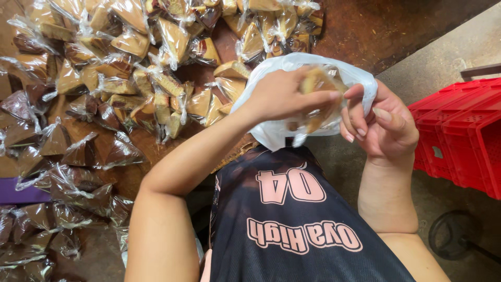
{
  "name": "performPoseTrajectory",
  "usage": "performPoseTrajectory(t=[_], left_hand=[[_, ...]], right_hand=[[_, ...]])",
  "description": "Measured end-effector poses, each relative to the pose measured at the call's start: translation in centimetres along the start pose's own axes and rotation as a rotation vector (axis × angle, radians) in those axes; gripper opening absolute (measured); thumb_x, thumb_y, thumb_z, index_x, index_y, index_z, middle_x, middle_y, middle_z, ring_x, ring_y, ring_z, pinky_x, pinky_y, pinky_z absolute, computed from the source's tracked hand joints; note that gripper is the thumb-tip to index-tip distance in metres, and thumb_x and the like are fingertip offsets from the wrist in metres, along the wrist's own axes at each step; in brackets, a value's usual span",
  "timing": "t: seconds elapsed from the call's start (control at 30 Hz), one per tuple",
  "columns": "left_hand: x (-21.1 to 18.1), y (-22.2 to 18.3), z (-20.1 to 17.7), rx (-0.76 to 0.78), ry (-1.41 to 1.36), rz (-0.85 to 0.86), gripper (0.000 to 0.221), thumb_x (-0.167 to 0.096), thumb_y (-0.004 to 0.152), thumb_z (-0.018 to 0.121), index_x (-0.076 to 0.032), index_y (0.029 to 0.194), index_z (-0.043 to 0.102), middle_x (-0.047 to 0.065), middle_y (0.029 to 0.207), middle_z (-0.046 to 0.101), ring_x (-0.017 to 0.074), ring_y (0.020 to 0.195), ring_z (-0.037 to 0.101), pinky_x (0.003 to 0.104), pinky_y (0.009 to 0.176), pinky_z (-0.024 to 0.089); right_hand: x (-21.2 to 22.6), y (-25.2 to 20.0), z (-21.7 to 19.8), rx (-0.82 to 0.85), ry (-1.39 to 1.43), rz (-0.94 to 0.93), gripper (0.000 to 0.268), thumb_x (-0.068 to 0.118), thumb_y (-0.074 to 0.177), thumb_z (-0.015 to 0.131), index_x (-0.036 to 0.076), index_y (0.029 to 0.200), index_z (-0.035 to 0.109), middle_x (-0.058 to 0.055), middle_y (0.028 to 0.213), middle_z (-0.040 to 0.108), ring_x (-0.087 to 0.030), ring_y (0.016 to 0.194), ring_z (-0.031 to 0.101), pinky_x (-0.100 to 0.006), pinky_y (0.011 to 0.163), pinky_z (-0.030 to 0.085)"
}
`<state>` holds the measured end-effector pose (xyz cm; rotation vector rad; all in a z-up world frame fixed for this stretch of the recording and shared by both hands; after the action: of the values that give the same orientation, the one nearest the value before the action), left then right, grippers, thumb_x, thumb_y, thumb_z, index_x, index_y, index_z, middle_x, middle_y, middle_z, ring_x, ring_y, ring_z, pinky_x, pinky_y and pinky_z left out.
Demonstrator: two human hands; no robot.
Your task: The person places individual plastic-wrapped triangular pastries into a white plastic bag and ties the bag closed.
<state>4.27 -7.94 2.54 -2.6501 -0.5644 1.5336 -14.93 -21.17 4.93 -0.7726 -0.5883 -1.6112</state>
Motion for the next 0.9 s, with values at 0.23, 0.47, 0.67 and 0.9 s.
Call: performPoseTrajectory(t=[0.23,0.47,0.67,0.9], left_hand=[[3.8,-0.6,0.0,0.027,0.7,0.493,0.071,-0.078,0.065,0.069,-0.019,0.104,0.073,0.004,0.092,0.077,0.0321,0.08,0.071,0.053,0.064,0.055],[4.1,-8.0,-2.9,0.739,0.758,-0.196,0.032,-0.042,0.088,0.067,-0.024,0.114,0.071,0.009,0.105,0.073,0.0282,0.106,0.071,0.043,0.091,0.056],[1.4,-9.1,-2.0,0.344,0.563,0.351,0.025,-0.019,0.069,0.07,-0.014,0.093,0.078,0.005,0.136,0.063,0.0252,0.133,0.051,0.042,0.099,0.048],[-0.6,-9.9,-0.3,0.197,0.428,0.674,0.023,-0.022,0.066,0.073,-0.012,0.087,0.076,0.015,0.137,0.057,0.0352,0.142,0.037,0.051,0.107,0.041]], right_hand=[[1.0,-1.3,-1.7,-0.097,0.017,-0.094,0.047,0.028,0.102,0.066,-0.009,0.128,0.056,-0.006,0.067,0.05,-0.013,0.059,0.047,-0.028,0.062,0.043],[2.0,-1.3,-3.2,-0.16,-0.058,-0.142,0.039,0.026,0.105,0.062,-0.007,0.123,0.057,-0.008,0.069,0.05,-0.016,0.061,0.048,-0.03,0.066,0.043],[1.4,0.0,-2.7,-0.176,-0.119,-0.143,0.035,0.025,0.105,0.063,-0.007,0.119,0.059,-0.008,0.071,0.051,-0.016,0.062,0.049,-0.031,0.067,0.042],[1.4,0.9,-1.9,-0.182,-0.137,-0.139,0.039,0.024,0.103,0.064,-0.008,0.125,0.061,-0.008,0.072,0.051,-0.015,0.066,0.049,-0.031,0.071,0.043]])
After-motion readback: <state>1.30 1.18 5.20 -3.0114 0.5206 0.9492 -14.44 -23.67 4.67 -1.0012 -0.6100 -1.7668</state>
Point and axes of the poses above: each hand's wrist, its own y-axis towards the middle knuckle, its own z-axis out of the palm, x = y × z, the point moved 2 cm from there along y, towards the middle knuckle
